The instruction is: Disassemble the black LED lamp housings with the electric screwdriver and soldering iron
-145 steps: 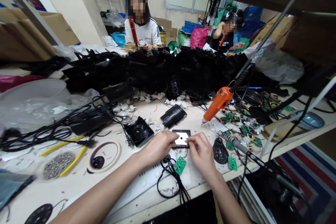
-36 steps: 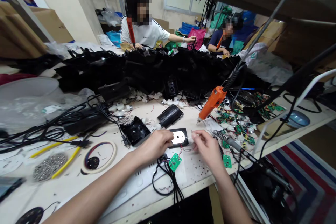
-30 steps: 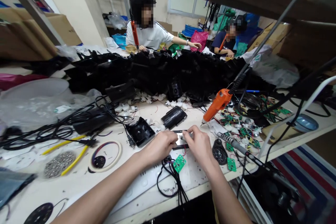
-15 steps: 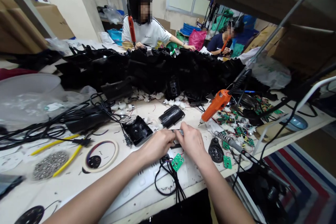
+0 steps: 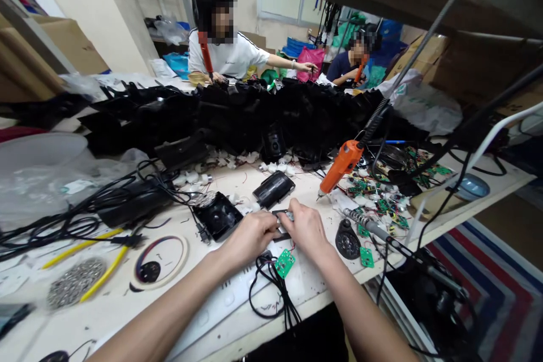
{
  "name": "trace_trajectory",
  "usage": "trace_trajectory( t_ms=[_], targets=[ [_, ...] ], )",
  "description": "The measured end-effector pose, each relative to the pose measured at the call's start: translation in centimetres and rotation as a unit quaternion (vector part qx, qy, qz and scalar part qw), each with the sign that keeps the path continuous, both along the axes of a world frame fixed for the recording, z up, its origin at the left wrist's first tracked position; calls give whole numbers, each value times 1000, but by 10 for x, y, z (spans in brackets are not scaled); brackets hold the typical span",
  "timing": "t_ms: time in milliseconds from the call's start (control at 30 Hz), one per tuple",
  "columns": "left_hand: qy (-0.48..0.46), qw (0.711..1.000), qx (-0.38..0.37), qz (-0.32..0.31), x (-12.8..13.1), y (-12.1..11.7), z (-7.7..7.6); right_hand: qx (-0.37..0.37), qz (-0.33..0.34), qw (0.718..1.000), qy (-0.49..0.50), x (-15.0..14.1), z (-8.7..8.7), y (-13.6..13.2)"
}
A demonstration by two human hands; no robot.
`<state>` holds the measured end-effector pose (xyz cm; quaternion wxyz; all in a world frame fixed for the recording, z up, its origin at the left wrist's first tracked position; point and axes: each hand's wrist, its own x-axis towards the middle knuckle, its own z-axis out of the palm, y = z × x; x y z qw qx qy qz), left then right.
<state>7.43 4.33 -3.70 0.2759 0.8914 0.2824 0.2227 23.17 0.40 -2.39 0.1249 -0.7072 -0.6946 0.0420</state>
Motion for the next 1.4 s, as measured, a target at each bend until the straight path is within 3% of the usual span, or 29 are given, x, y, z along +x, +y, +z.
trace_trajectory(
  t_ms=[400, 800, 1133, 1333, 1400],
  targets=[
    [1, 1000, -23, 5, -6, -1, 3, 9, 58, 993, 105, 14, 4, -20],
    [6, 1000, -18, -1, -6, 0, 2, 6, 114, 981, 155, 20, 4, -17],
    [-3, 996, -86, 23, -8, 0, 6, 20, 83, 977, 197, 19, -5, -19],
    [-76, 987, -137, 43, -14, -3, 15, 64, 86, 974, 202, 23, 0, -24],
    [-82, 982, -156, 65, -19, -4, 17, 166, 38, 962, 213, 28, 9, -26]
  ],
)
